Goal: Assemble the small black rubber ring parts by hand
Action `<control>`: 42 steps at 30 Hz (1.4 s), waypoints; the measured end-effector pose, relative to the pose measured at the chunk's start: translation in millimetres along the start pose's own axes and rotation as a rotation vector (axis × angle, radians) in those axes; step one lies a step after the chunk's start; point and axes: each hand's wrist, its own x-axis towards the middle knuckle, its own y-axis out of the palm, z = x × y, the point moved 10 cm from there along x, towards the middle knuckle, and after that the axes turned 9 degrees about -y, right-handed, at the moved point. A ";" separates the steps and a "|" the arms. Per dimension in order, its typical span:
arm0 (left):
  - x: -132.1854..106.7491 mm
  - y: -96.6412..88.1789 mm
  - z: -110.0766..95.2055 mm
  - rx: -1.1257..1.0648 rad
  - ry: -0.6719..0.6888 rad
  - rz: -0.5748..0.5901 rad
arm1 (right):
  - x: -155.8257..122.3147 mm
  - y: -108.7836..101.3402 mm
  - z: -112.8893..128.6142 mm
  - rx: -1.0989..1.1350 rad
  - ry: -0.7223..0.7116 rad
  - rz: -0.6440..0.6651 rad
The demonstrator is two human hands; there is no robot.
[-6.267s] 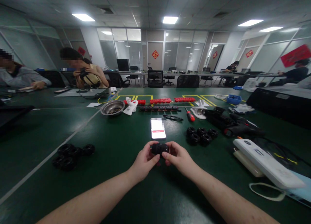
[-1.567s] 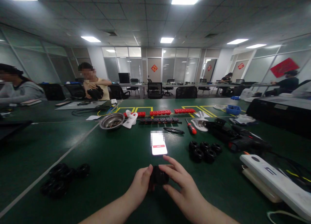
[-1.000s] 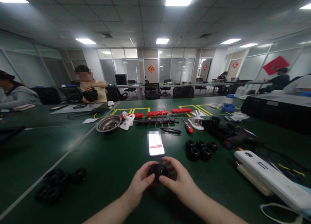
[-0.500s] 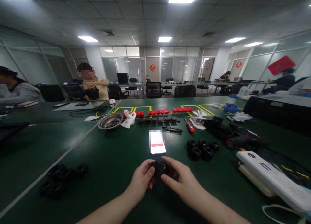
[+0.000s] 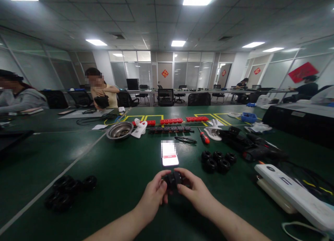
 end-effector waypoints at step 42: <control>-0.7 0.4 -1.8 -0.022 0.027 -0.006 | -5.2 -5.1 29.7 -0.290 -0.173 -0.017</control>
